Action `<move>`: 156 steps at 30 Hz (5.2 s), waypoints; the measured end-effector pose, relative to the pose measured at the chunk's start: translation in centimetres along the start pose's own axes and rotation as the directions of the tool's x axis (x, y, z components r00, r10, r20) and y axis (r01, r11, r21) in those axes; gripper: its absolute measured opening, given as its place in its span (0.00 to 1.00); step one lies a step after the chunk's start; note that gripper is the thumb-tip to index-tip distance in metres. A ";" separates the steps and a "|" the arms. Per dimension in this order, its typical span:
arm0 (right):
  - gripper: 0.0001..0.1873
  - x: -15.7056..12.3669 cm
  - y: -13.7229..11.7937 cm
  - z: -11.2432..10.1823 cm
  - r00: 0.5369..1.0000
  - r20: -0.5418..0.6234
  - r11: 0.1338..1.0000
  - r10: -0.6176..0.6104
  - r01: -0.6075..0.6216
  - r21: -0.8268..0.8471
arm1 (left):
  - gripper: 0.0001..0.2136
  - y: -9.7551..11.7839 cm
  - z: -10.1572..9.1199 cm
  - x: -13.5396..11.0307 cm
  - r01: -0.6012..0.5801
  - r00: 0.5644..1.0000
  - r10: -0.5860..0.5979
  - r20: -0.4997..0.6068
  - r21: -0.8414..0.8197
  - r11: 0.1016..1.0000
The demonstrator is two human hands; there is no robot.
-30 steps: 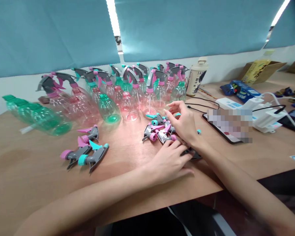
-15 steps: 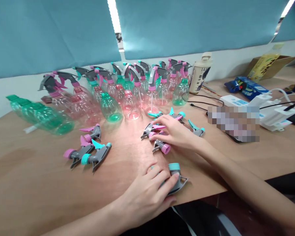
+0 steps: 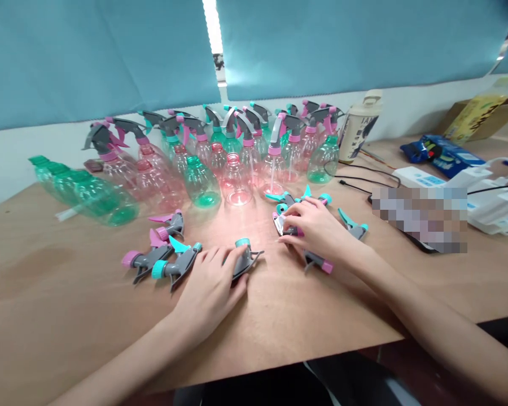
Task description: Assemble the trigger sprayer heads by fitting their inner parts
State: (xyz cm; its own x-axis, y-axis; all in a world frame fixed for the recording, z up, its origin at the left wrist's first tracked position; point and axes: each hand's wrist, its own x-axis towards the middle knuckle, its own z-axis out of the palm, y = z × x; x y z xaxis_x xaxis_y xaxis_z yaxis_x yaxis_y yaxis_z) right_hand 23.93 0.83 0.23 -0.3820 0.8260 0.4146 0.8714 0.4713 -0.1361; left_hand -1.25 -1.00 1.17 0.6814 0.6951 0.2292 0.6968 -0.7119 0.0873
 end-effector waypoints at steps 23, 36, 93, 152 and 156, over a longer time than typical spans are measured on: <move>0.19 -0.3 -4.6 0.1 0.982 0.112 0.651 0.151 -0.184 0.737 | 0.20 -0.3 2.0 2.2 -0.116 0.976 0.082 -0.203 -0.162 0.980; 0.14 -0.7 -5.4 0.1 0.940 0.192 0.498 0.280 -0.314 0.808 | 0.31 0.0 0.5 2.4 -0.114 0.983 0.078 -0.167 -0.222 0.968; 0.11 -1.7 -5.9 1.6 0.938 0.205 0.550 0.278 -0.331 0.767 | 0.12 0.0 3.0 2.3 -0.009 0.985 -0.114 -0.130 -0.696 0.718; 0.10 -0.6 -4.5 -0.5 0.891 0.250 0.343 0.379 -0.386 0.856 | 0.18 -0.3 2.9 2.4 0.020 0.993 -0.093 -0.072 -0.676 0.737; 0.10 -0.5 -4.9 -0.6 0.872 0.270 0.324 0.408 -0.415 0.851 | 0.19 -0.1 3.1 2.2 0.033 0.995 -0.093 -0.043 -0.722 0.691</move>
State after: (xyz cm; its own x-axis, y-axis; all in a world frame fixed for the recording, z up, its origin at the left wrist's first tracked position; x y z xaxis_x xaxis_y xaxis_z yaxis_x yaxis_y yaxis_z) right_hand 20.03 -2.12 1.22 -0.0606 0.9962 0.0632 0.1786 0.0731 -0.9812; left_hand 0.86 0.87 -1.38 0.6031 0.7534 0.2620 0.3423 -0.5411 0.7682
